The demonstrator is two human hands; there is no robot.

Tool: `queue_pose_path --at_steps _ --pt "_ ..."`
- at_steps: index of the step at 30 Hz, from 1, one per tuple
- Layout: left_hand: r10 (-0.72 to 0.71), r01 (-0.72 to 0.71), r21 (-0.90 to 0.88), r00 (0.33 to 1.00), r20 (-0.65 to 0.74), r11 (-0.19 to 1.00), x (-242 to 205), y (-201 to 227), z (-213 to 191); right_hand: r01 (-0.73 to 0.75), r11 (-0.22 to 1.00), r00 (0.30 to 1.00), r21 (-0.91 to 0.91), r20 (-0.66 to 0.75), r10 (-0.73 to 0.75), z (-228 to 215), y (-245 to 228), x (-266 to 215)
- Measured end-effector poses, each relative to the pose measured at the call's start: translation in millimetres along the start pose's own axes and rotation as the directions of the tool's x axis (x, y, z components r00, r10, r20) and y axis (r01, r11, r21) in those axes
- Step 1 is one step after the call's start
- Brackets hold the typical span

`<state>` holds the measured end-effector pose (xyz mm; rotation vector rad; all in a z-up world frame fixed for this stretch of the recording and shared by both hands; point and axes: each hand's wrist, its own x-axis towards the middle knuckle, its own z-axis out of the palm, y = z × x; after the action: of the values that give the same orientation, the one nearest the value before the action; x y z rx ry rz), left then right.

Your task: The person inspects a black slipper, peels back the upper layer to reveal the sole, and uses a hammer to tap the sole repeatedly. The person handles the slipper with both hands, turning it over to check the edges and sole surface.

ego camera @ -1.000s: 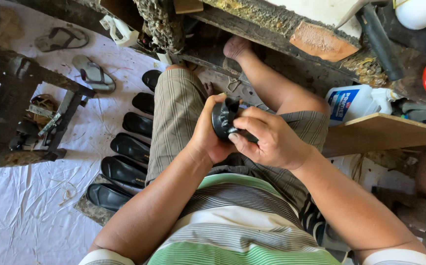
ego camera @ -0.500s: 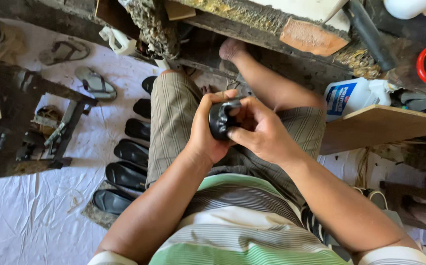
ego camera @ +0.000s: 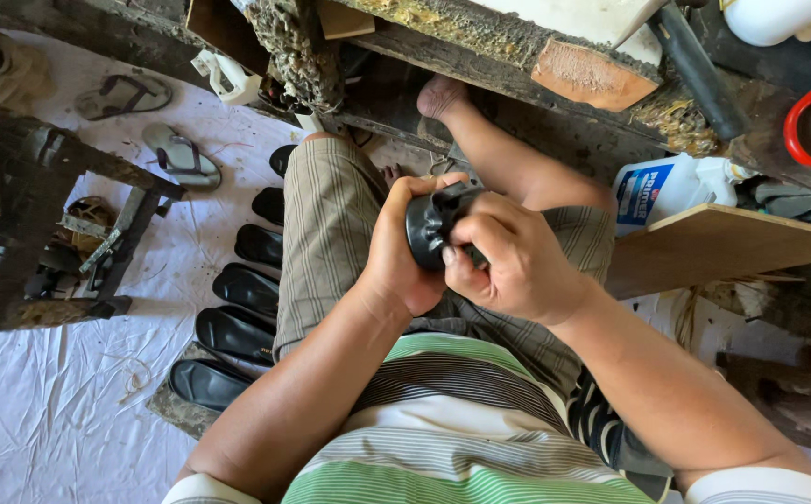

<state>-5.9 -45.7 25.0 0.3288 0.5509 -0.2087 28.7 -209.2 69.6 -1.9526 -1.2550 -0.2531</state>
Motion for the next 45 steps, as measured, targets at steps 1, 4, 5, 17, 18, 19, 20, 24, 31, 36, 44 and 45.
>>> queue_pose_path --at_steps 1,4,5,17,18,19,20,24,31,36,44,45 --pt "0.048 -0.048 0.010 0.999 0.011 0.999 -3 2 4 -0.059 0.997 0.998 0.046 -0.025 0.060 9 9 -8" --pt "0.173 -0.175 0.107 0.985 0.027 0.979 4 0 -14 -0.342 0.840 0.932 0.421 0.037 0.360 24 10 -23" --pt "0.170 -0.172 0.112 0.985 0.028 0.979 11 0 -20 -0.342 0.840 0.931 0.421 0.031 0.363 21 8 -20" --pt "0.117 -0.118 -0.048 0.993 -0.019 0.992 1 -1 0 -0.124 0.990 0.984 0.061 -0.122 0.131 -12 -29 11" --pt "0.097 -0.097 -0.052 0.995 -0.008 0.994 -3 -1 4 -0.053 0.997 0.993 0.051 -0.103 0.058 -17 -29 14" --pt "0.077 -0.077 -0.055 0.997 0.004 0.995 -7 -1 7 0.019 0.999 0.996 0.043 -0.084 -0.015 -21 -29 18" --pt "0.077 -0.076 -0.057 0.997 0.005 0.995 -7 -1 8 0.019 0.999 0.996 0.041 -0.083 -0.016 -22 -28 20" --pt "0.114 -0.114 -0.035 0.993 0.005 0.993 -7 -2 12 0.068 0.998 0.996 -0.003 -0.051 -0.068 -17 -14 12" --pt "0.253 -0.268 0.139 0.960 0.117 0.953 7 0 -18 -0.490 0.720 0.862 0.492 0.149 0.485 7 -4 -20" --pt "0.257 -0.261 0.069 0.964 0.063 0.963 4 8 -3 -0.442 0.807 0.886 0.391 0.049 0.461 -6 -24 5" --pt "0.200 -0.201 0.014 0.979 0.030 0.980 7 0 -2 -0.068 0.994 0.986 0.089 -0.146 0.081 -11 -39 9" --pt "0.189 -0.189 0.018 0.982 0.010 0.982 7 -2 -4 -0.067 0.993 0.985 0.098 -0.153 0.081 -12 -38 7"
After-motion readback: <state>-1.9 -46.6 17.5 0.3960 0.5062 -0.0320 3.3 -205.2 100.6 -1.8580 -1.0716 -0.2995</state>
